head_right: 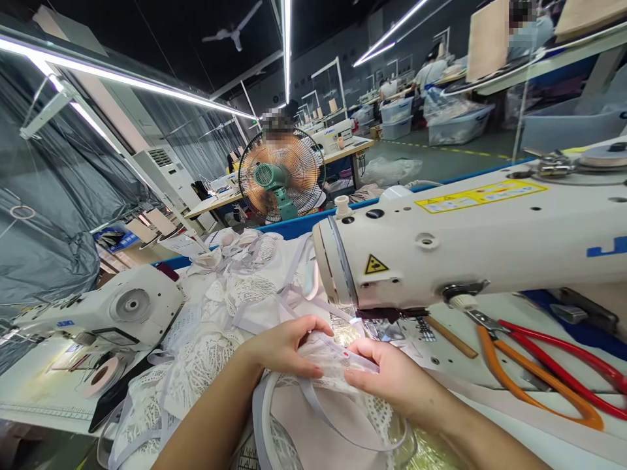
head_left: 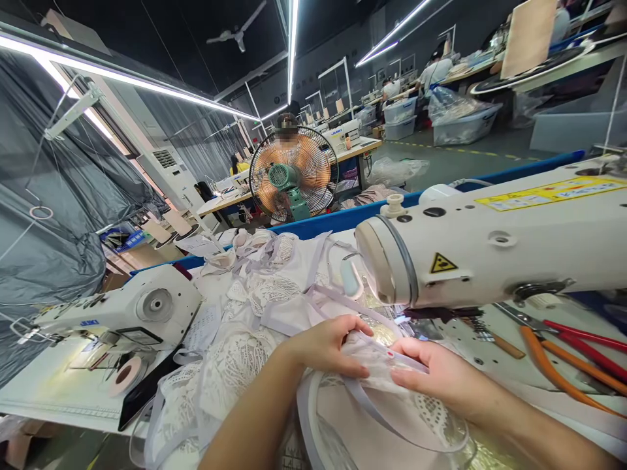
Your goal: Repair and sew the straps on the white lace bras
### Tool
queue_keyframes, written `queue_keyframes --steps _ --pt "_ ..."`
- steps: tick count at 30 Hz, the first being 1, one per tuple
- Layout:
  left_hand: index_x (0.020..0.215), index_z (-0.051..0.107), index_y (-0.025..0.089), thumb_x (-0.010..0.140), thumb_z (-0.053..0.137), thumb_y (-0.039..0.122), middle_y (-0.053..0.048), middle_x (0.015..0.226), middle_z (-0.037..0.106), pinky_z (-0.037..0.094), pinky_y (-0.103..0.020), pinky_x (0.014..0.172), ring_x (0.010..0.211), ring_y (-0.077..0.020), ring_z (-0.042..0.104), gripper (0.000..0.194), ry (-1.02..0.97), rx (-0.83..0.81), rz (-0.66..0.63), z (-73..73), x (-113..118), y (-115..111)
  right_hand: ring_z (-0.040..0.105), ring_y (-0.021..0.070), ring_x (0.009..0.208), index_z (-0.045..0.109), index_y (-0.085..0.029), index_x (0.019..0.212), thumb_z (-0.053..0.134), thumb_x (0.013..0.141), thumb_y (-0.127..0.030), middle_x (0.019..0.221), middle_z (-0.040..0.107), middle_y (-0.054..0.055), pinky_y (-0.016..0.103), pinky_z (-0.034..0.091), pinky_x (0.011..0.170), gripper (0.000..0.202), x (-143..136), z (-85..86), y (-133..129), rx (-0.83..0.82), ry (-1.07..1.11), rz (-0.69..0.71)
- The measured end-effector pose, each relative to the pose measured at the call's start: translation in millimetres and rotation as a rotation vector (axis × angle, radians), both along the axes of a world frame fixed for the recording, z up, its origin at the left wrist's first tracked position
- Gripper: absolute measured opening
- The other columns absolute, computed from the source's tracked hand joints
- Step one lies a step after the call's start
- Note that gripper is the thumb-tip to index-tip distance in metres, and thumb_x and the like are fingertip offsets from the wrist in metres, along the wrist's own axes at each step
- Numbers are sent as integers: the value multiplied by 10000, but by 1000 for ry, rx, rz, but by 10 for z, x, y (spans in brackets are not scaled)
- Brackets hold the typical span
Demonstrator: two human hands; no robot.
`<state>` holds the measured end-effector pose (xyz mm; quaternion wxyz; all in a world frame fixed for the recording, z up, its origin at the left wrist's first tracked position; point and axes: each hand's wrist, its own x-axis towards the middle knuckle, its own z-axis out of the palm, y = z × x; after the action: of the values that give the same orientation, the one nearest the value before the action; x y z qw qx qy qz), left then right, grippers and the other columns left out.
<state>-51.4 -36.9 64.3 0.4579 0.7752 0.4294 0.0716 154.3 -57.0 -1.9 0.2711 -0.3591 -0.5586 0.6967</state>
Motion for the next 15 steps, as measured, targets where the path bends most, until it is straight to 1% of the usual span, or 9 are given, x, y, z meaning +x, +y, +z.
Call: queue_keyframes --steps 3,4,6,7,9,10,11,13,15 --pt "1128 507 195 584 737 322 13 801 488 365 -218 610 677 -113 441 604 -36 -35 5 10 -1 -4 565 168 758 582 -173 863 663 664 -383 786 621 -6 238 414 660 301 49 34 11 25 40 83" --pt "1106 523 194 600 724 334 7 823 503 365 -217 620 689 -113 449 562 -67 -48 21 14 1 -6 553 158 743 576 -172 867 673 658 -396 778 610 -10 232 405 647 321 69 41 14 47 47 103" --pt "1008 570 177 694 635 377 4 800 514 354 -212 608 663 -102 444 378 -108 -81 82 42 5 -18 526 141 716 566 -173 872 685 644 -424 771 589 -18 225 388 623 359 112 52 14 73 61 151" --pt "947 589 166 742 576 385 11 747 505 344 -209 584 624 -93 429 300 -97 -101 113 73 7 -30 517 137 709 562 -175 875 688 637 -437 774 583 -19 224 383 615 376 136 57 10 75 68 183" --pt "847 607 153 787 506 365 32 626 454 316 -206 531 544 -80 383 243 -29 -124 146 182 8 -76 510 136 706 562 -178 877 694 619 -451 776 575 -16 225 380 606 398 187 68 -6 72 81 254" --pt "809 612 150 780 516 343 34 605 443 314 -207 525 535 -79 379 217 4 -99 141 258 5 -111 506 132 695 568 -178 860 699 611 -451 759 569 -17 224 378 597 392 213 76 -17 78 83 286" --pt "777 617 148 757 550 311 24 632 467 330 -210 544 565 -85 408 177 16 -43 122 344 -1 -155 501 126 675 577 -178 836 700 612 -448 732 562 -19 221 375 584 372 238 88 -31 86 77 307" --pt "713 621 147 705 615 244 -22 796 542 376 -225 666 735 -119 491 97 -29 132 66 524 -17 -268 504 123 665 606 -181 791 685 646 -437 719 567 -11 221 383 582 305 280 124 -64 103 59 318" --pt "667 610 145 690 636 208 -53 914 564 365 -248 796 895 -152 500 72 -94 263 27 670 -35 -412 528 136 713 641 -191 752 649 698 -438 754 595 9 239 412 638 254 309 172 -110 124 57 285"
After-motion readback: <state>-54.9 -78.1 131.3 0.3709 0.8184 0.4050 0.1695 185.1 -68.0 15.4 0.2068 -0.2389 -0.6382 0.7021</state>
